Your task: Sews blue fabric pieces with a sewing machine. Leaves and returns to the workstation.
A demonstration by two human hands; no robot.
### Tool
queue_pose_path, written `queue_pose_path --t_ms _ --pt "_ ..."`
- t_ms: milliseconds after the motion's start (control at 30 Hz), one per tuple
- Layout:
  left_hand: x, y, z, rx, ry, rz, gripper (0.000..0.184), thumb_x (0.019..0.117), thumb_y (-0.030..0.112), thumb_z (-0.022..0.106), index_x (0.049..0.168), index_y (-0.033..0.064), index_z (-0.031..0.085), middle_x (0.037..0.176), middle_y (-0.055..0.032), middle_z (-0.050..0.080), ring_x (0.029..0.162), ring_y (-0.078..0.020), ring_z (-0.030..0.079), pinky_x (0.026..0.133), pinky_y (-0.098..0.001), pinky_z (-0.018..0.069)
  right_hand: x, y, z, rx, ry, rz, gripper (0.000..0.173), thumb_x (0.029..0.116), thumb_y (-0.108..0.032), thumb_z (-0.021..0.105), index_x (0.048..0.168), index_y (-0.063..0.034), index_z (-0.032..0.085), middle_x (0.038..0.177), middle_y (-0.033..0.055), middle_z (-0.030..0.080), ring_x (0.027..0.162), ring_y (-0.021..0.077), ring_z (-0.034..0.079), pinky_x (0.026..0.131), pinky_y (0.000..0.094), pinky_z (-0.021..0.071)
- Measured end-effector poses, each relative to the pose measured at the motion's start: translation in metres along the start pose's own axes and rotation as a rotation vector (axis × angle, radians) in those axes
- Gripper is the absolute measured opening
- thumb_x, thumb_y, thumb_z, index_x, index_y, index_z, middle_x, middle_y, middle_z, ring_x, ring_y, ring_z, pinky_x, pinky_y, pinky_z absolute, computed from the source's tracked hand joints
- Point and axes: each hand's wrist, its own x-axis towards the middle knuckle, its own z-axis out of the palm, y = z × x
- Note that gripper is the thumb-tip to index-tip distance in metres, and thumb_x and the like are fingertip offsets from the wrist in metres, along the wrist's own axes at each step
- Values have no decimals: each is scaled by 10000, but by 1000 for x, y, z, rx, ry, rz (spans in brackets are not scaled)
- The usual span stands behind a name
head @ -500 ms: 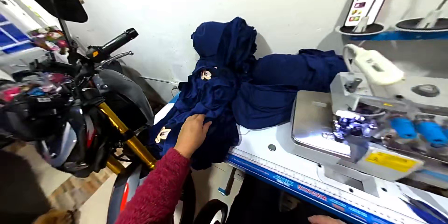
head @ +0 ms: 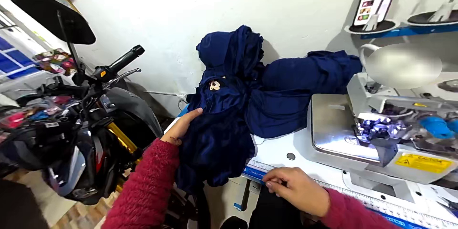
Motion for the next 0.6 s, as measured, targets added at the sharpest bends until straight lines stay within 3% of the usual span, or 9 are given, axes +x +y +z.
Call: queue_pose_path --t_ms 67,133,200,233,333,433,467,533,600 --pt "1 12 -6 391 -86 130 307 1057 299 535 1129 51 701 975 -91 715 896 -188 677 826 -456 554 15 -13 -5 134 -79 164 298 1034 -290 596 1191 -65 714 935 47 747 790 109 718 760 319 618" --pt "1 26 -5 698 -45 248 224 1012 236 648 1055 34 734 921 -145 721 874 -287 691 815 -589 536 35 -26 -8 366 -75 321 336 1047 -256 564 1257 -11 659 992 74 732 850 143 719 819 359 613" --pt "-18 44 3 777 -52 351 156 1012 161 629 992 56 743 848 -99 707 788 -233 670 734 -531 532 63 -32 -8 668 -12 401 421 1110 -266 411 1328 60 562 1103 114 714 961 176 717 897 374 594" --pt "-32 53 9 770 -98 404 154 1014 157 619 971 82 746 806 -55 699 731 -173 655 677 -462 536 79 -31 -7 804 18 419 527 1127 -353 317 1375 72 502 1166 137 703 1015 197 715 928 385 584" --pt "-74 62 42 637 -410 506 150 967 165 595 978 125 740 811 28 697 713 -67 647 645 -322 558 122 -30 -7 1059 111 489 787 1077 -609 191 1463 43 405 1264 166 657 1095 231 688 958 410 564" --pt "-113 47 100 489 -808 356 252 982 148 540 1151 41 693 1001 -78 707 877 -137 666 790 -384 559 140 -37 -10 965 348 596 686 1075 -574 353 1483 -36 470 1415 164 585 1301 258 572 1074 485 477" --pt "-124 34 121 411 -886 299 271 974 131 535 1178 13 669 1027 -114 697 896 -164 664 800 -402 554 139 -39 -12 884 445 612 629 1071 -526 436 1443 -24 515 1382 180 609 1286 276 588 1062 502 489" --pt "-141 0 169 222 -983 218 272 956 96 550 1185 -22 638 1024 -136 684 892 -165 654 794 -390 547 119 -41 -21 714 549 598 516 1062 -396 546 1411 -16 530 1335 186 628 1244 274 607 1043 497 500" --pt "-149 -35 214 163 -1023 249 311 955 83 579 1233 -52 613 1039 -187 690 919 -222 671 822 -431 551 82 -48 -32 462 493 533 500 1063 -314 566 1451 -5 502 1387 211 596 1297 308 573 1098 530 455"
